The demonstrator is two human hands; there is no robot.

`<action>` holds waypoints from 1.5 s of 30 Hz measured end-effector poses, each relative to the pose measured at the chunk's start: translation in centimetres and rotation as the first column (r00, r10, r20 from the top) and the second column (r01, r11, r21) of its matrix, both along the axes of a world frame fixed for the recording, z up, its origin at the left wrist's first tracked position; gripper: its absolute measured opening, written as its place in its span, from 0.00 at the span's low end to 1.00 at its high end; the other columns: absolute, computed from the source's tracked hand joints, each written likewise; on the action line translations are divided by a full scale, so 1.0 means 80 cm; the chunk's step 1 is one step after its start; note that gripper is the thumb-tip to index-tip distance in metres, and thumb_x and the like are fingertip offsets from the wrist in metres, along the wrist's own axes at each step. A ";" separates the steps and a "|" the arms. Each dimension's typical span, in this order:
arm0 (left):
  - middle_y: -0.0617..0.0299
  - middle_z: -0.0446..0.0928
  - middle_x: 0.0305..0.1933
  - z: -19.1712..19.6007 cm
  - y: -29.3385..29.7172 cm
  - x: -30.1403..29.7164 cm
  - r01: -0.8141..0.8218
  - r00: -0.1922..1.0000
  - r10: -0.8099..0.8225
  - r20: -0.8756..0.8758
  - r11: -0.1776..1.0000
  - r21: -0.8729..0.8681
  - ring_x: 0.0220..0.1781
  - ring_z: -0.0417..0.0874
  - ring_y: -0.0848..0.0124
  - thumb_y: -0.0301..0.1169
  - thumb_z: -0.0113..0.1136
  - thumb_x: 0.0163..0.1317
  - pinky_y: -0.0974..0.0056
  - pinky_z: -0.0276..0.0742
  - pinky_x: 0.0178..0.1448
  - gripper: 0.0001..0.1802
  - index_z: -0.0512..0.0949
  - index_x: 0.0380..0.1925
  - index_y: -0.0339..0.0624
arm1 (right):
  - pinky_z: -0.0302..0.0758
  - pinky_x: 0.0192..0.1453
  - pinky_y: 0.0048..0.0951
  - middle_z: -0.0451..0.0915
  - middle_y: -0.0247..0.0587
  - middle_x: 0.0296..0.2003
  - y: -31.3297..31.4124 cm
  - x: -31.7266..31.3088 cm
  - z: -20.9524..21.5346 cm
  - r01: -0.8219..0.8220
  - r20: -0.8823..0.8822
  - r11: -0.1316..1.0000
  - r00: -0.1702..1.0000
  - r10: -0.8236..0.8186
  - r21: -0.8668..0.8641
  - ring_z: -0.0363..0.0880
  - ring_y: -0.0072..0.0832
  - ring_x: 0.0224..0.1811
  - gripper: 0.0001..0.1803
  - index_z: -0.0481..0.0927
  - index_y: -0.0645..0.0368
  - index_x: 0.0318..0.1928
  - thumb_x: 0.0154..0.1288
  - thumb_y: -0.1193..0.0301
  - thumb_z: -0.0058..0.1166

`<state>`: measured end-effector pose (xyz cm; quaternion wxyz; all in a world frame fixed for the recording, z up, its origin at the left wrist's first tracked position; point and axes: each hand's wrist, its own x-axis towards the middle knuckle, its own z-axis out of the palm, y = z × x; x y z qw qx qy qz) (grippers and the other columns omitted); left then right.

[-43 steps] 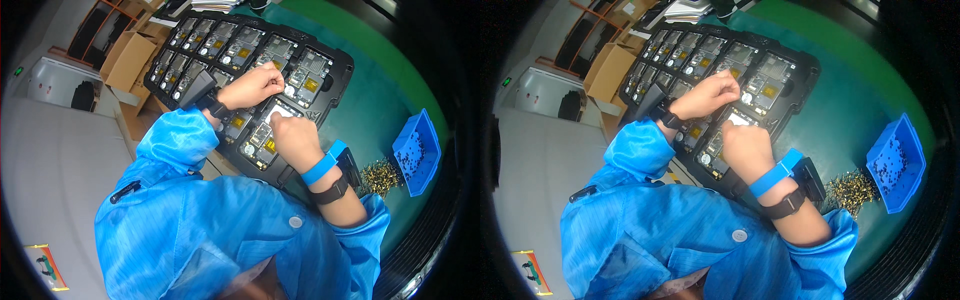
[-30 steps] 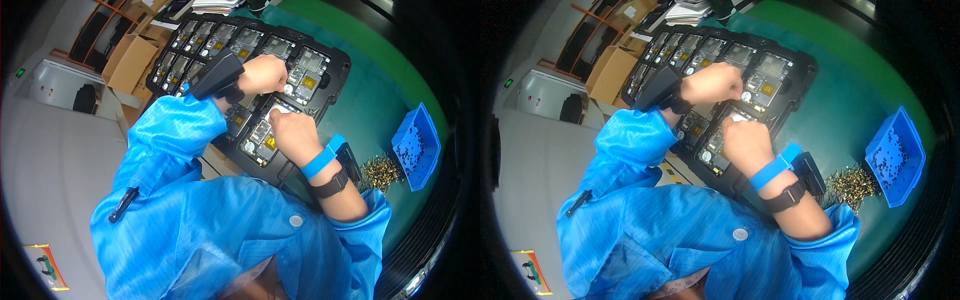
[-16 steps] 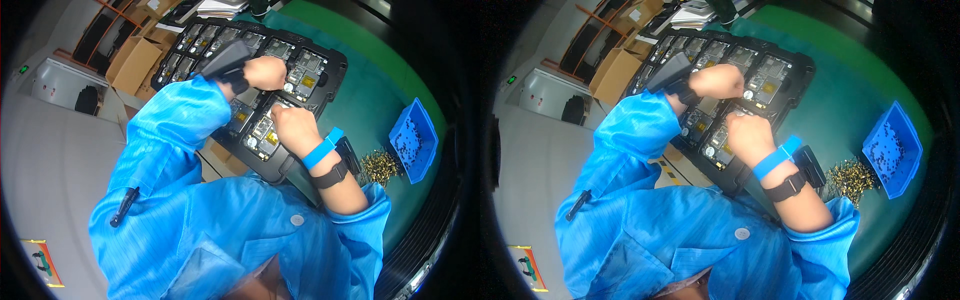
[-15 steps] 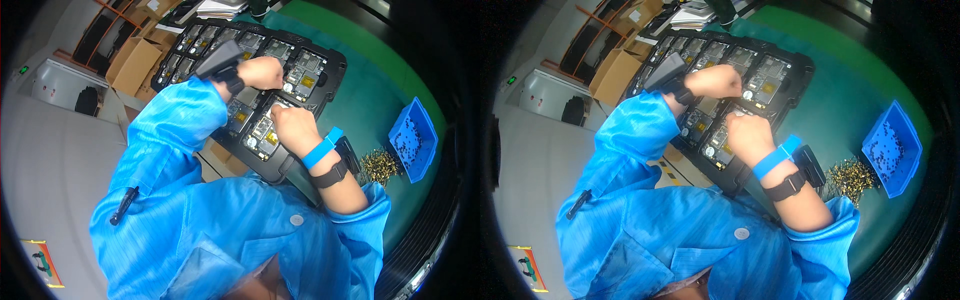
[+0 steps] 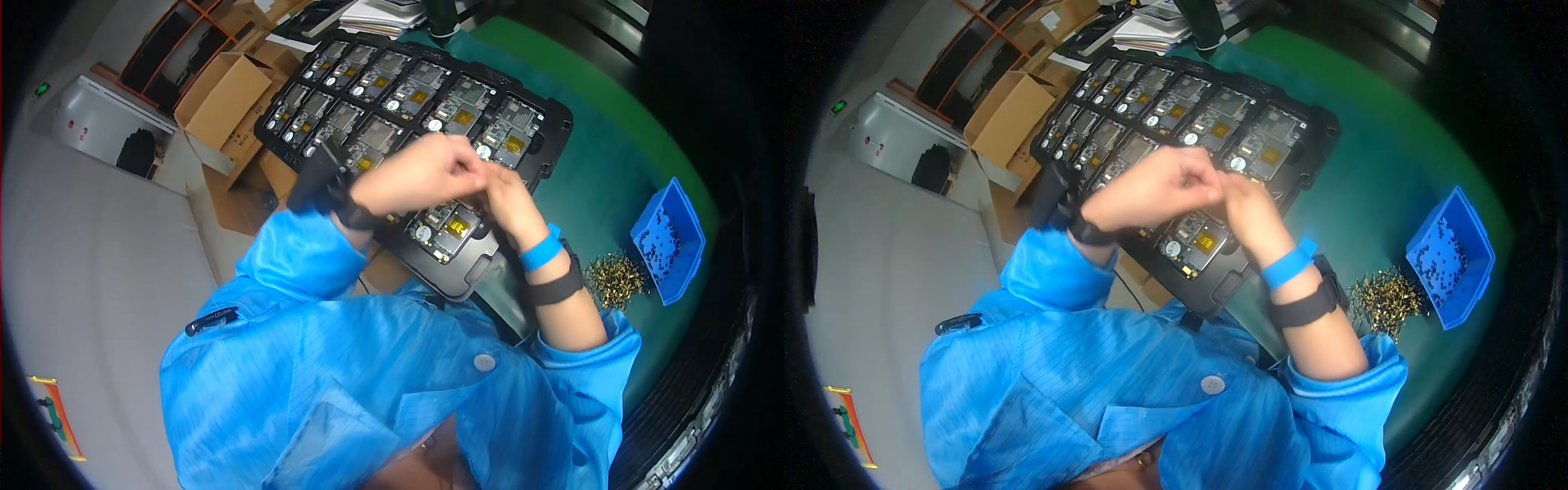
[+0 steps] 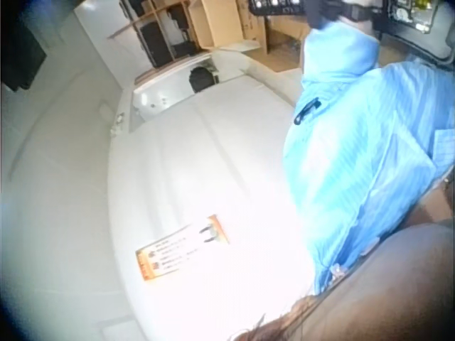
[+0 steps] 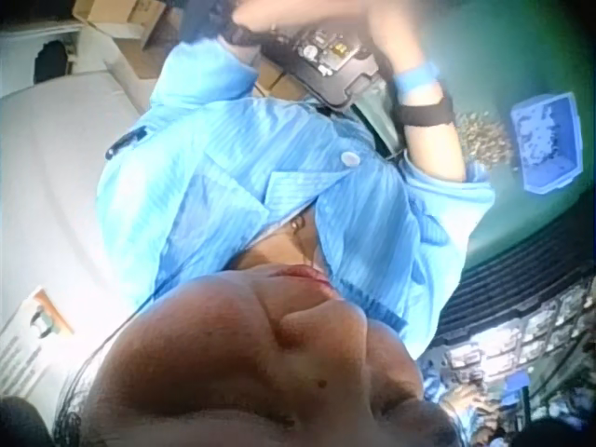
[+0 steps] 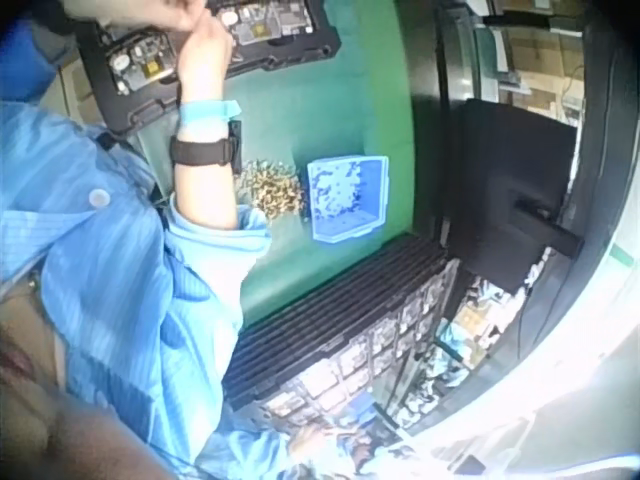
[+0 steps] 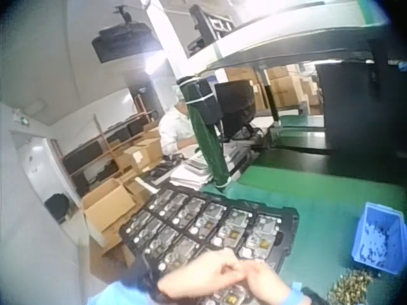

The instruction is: Assembling electronic circuit boards and placing them into a tray.

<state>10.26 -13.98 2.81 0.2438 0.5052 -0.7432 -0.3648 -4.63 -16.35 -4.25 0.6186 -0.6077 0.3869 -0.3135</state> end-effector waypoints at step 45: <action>0.53 0.73 0.37 -0.059 -0.019 0.062 -0.091 0.929 0.244 0.279 0.879 -0.467 0.41 0.74 0.55 0.29 0.54 0.51 0.58 0.70 0.46 0.11 0.75 0.36 0.38 | 0.48 0.55 0.70 0.59 0.35 0.61 -0.004 -0.257 0.038 0.093 -0.703 0.700 -0.191 -0.685 -0.708 0.46 0.37 0.68 0.26 0.67 0.44 0.56 0.55 0.58 0.52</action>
